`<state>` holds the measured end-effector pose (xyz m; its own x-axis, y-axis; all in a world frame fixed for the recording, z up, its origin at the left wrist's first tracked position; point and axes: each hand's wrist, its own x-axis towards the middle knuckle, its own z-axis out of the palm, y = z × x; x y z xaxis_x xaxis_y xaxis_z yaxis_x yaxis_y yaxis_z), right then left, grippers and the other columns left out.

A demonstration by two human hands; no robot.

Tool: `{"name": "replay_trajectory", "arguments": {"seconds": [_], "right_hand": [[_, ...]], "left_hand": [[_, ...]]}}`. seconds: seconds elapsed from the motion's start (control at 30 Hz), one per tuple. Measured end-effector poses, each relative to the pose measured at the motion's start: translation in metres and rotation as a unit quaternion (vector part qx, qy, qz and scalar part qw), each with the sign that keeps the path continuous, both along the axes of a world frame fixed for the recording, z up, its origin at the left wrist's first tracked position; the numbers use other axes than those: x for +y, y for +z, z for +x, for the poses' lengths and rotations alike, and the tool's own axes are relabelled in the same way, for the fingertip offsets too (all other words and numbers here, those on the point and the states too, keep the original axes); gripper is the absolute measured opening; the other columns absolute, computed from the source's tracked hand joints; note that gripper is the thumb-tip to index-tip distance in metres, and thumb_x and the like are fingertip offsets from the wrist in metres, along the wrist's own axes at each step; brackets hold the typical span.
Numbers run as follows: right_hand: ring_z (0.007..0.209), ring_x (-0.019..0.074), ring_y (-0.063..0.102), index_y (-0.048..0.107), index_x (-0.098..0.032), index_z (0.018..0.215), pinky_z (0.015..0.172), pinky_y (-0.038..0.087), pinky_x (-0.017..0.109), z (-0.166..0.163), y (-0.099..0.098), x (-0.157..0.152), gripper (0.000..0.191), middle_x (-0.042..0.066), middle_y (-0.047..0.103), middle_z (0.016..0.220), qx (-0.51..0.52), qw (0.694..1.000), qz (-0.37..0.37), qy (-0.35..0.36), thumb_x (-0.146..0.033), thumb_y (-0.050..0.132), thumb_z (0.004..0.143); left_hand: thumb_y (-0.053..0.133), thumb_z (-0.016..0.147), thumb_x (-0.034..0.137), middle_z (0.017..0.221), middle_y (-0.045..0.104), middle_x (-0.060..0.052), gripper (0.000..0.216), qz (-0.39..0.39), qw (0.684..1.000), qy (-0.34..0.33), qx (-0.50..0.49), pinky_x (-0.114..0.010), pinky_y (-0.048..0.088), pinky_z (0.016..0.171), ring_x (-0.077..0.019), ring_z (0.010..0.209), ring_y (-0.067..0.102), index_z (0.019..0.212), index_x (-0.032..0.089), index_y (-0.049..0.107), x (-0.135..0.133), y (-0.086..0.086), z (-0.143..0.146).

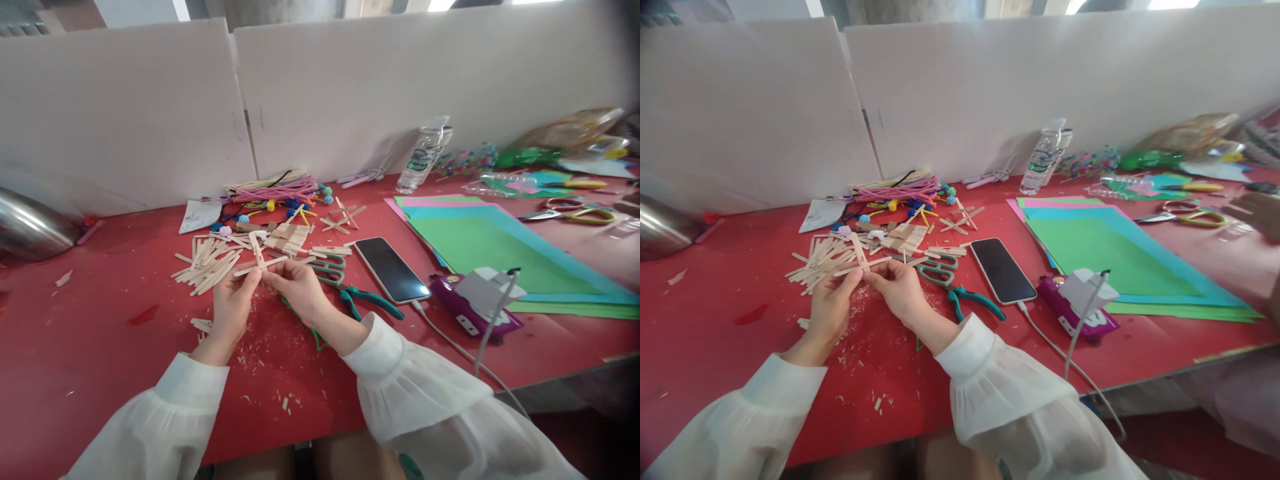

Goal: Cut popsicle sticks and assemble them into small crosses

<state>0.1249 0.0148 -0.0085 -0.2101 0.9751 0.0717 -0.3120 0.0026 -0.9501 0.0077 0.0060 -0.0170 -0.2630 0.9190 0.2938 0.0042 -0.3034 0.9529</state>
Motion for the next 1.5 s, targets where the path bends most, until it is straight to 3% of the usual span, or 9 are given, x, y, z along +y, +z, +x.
{"name": "replay_trajectory", "arguments": {"seconds": [0.2,0.43,0.6,0.77,0.9,1.1,1.23,1.5], "right_hand": [[0.055,0.008,0.054,0.054,-0.017,0.072,0.057,0.043,0.022,0.0,0.001,0.001,0.03,-0.004,0.059,0.062,0.096,0.993,-0.065,0.017,-0.029,0.074,0.053],[0.054,0.0081,0.054,0.055,-0.017,0.078,0.055,0.044,0.022,0.01,0.007,0.006,0.02,-0.004,0.059,0.064,0.061,0.994,-0.078,0.039,-0.02,0.064,0.06],[0.064,0.0087,0.056,0.059,-0.022,0.099,0.06,0.046,0.022,0.023,0.015,0.013,0.04,-0.001,0.064,0.085,0.056,0.998,0.001,0.034,-0.01,0.054,0.062],[0.069,0.009,0.057,0.059,-0.024,0.107,0.062,0.047,0.023,0.029,0.015,0.016,0.035,0.002,0.063,0.099,0.042,0.998,0.003,0.048,-0.02,0.055,0.072],[0.065,0.0083,0.056,0.055,-0.025,0.114,0.058,0.047,0.022,0.031,0.011,0.019,0.039,0.003,0.063,0.103,0.091,0.991,-0.02,0.093,-0.03,0.059,0.075],[0.059,0.0071,0.056,0.061,-0.021,0.098,0.052,0.044,0.019,0.033,0.008,0.021,0.031,0.001,0.066,0.085,0.119,0.981,-0.002,0.151,-0.032,0.068,0.07],[0.056,0.0063,0.056,0.061,-0.019,0.088,0.053,0.046,0.018,0.035,0.008,0.024,0.025,0.0,0.067,0.074,0.13,0.983,0.015,0.128,-0.032,0.069,0.068],[0.058,0.0057,0.057,0.061,-0.019,0.086,0.057,0.048,0.018,0.046,0.012,0.03,0.026,-0.002,0.066,0.072,0.131,0.989,0.051,0.046,-0.032,0.071,0.066]], "left_hand": [[0.065,0.067,0.028,0.072,0.067,0.0,0.015,-0.013,0.999,-0.014,-0.042,-0.03,0.049,0.071,-0.0148,0.069,0.061,0.076,0.017,0.065,0.001,-0.001,0.001],[0.066,0.063,0.024,0.06,0.062,0.002,0.012,-0.059,0.989,-0.055,-0.127,-0.023,0.047,0.056,-0.0102,0.055,0.057,0.07,0.015,0.061,0.004,0.008,-0.003],[0.064,0.06,0.021,0.059,0.06,0.003,0.011,-0.17,0.96,-0.117,-0.189,-0.021,0.046,0.049,-0.008,0.05,0.054,0.068,0.016,0.057,0.004,0.011,-0.008],[0.061,0.062,0.02,0.058,0.059,0.003,0.01,-0.183,0.952,-0.133,-0.206,-0.017,0.045,0.047,-0.0062,0.048,0.053,0.068,0.016,0.055,0.004,0.015,-0.012],[0.061,0.062,0.02,0.056,0.059,0.003,0.009,-0.203,0.945,-0.168,-0.191,-0.017,0.044,0.045,-0.0056,0.045,0.051,0.066,0.014,0.056,0.001,0.017,-0.015],[0.063,0.062,0.022,0.053,0.057,0.002,0.011,-0.247,0.919,-0.276,-0.132,-0.015,0.037,0.04,-0.006,0.043,0.05,0.065,0.014,0.056,-0.004,0.016,-0.016],[0.063,0.063,0.024,0.053,0.056,0.002,0.012,-0.244,0.907,-0.325,-0.111,-0.017,0.036,0.041,-0.0064,0.043,0.05,0.063,0.014,0.056,-0.005,0.017,-0.018],[0.064,0.063,0.02,0.054,0.058,0.001,0.01,-0.25,0.907,-0.316,-0.12,-0.017,0.04,0.044,-0.007,0.045,0.052,0.067,0.014,0.058,-0.002,0.016,-0.024]]}}
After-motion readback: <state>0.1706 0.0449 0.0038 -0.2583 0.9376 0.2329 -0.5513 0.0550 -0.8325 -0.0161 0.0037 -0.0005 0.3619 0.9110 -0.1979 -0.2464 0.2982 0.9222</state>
